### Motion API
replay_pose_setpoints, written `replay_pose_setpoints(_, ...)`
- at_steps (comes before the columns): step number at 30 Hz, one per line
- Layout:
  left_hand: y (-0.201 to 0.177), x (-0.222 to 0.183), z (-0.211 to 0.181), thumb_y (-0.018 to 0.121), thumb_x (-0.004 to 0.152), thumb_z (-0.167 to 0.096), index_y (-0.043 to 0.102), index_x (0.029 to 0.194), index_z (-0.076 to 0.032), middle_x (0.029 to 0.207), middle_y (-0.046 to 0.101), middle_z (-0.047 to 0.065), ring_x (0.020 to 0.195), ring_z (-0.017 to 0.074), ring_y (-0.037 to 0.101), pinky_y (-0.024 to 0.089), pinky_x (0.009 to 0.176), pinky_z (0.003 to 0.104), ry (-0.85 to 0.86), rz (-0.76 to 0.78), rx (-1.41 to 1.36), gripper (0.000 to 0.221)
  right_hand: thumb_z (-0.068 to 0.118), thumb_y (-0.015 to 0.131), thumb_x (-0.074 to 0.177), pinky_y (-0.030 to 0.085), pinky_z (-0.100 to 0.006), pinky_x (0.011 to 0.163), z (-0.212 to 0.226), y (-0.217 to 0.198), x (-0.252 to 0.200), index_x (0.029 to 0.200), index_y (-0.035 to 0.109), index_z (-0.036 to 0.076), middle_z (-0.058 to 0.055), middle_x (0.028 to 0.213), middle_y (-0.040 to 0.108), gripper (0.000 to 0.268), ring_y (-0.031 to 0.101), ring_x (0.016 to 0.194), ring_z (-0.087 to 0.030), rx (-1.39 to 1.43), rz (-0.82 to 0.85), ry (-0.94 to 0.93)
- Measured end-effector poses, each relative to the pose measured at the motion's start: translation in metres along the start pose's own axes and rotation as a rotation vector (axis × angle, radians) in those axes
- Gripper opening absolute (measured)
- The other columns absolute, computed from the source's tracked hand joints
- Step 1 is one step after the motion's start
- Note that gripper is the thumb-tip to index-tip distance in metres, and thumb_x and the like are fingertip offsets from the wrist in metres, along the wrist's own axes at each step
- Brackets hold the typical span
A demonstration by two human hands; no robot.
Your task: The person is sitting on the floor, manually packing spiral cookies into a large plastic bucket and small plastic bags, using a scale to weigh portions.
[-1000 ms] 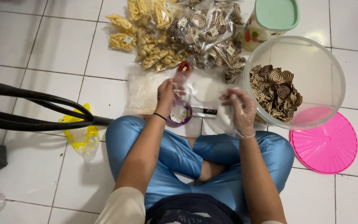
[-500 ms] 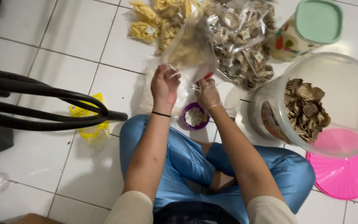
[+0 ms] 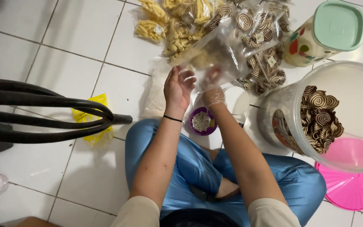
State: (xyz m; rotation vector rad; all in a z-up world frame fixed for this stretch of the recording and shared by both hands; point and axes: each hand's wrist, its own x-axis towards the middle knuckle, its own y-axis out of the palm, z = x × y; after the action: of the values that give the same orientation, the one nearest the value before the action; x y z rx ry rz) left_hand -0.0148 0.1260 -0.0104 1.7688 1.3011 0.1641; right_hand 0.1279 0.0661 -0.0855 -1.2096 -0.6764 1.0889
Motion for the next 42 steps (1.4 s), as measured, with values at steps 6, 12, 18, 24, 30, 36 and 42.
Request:
replay_pose_setpoints(6,-0.005,0.007,0.009,0.045,0.107,-0.042,0.065,0.104,-0.03,0.086,0.078,0.012,0.067,0.0255,0.076,0.056,0.052,0.025,-0.026,-0.01,0.016,0.023,0.029,0.055,0.09,0.062,-0.045,0.077,0.016,-0.002,-0.027,0.1,0.08,0.014,-0.012,0.093,0.079,0.031,0.077,0.095,-0.029,-0.29,0.202,0.165)
replay_pose_setpoints(12,-0.013,0.013,0.022,0.043,0.108,-0.039,0.063,0.105,-0.027,0.088,0.077,0.015,0.064,0.0253,0.074,0.054,0.05,0.025,-0.077,0.008,0.093,0.024,0.031,0.051,0.094,0.06,-0.053,0.073,-0.001,0.022,-0.043,0.121,0.064,-0.003,-0.019,0.097,0.075,0.045,0.075,0.091,-0.037,-0.207,0.224,0.183)
replay_pose_setpoints(18,-0.039,0.042,0.07,0.053,0.103,-0.03,0.07,0.108,-0.02,0.084,0.076,0.017,0.063,0.0278,0.075,0.058,0.052,0.031,-0.039,-0.067,0.246,0.02,0.04,0.065,0.092,0.058,-0.056,0.073,-0.002,-0.165,-0.154,0.132,0.064,0.015,-0.019,0.097,0.074,0.047,0.074,0.088,-0.044,0.007,-0.016,0.102)
replay_pose_setpoints(24,-0.015,0.008,0.093,0.048,0.096,-0.035,0.066,0.106,-0.003,0.068,0.07,0.023,0.04,0.015,0.06,0.047,0.035,0.024,-0.264,0.081,0.324,0.038,0.017,0.065,0.098,0.053,-0.056,0.078,-0.109,-0.255,-0.209,0.119,0.069,0.0,-0.029,0.091,0.073,0.027,0.07,0.092,-0.048,0.392,-0.153,0.198)
replay_pose_setpoints(30,-0.008,-0.011,0.131,0.047,0.071,0.001,0.031,0.16,-0.025,0.165,0.035,-0.006,0.038,0.016,0.055,0.046,0.026,0.026,-0.222,0.253,0.286,0.094,0.034,0.078,0.091,0.051,-0.053,0.096,-0.174,-0.23,-0.181,0.139,0.065,0.015,-0.024,0.116,0.07,0.054,0.067,0.108,-0.045,0.287,0.207,0.485)
replay_pose_setpoints(36,-0.04,-0.008,0.147,0.058,0.102,-0.024,0.073,0.104,-0.017,0.079,0.075,0.012,0.059,0.0169,0.069,0.058,0.051,0.027,-0.061,0.492,1.01,0.017,0.049,0.068,0.088,0.043,-0.053,0.114,-0.171,-0.227,-0.178,0.155,0.043,0.017,-0.03,0.14,0.06,0.079,0.055,0.133,-0.044,-0.011,0.582,0.341)
replay_pose_setpoints(42,-0.051,0.001,0.163,0.056,0.103,-0.017,0.068,0.109,-0.012,0.074,0.07,0.016,0.044,0.0214,0.065,0.053,0.035,0.03,-0.175,0.471,0.817,0.015,0.045,0.068,0.088,0.045,-0.053,0.108,-0.172,-0.222,-0.172,0.15,0.047,0.014,-0.031,0.135,0.062,0.073,0.057,0.127,-0.045,0.048,0.577,0.357)
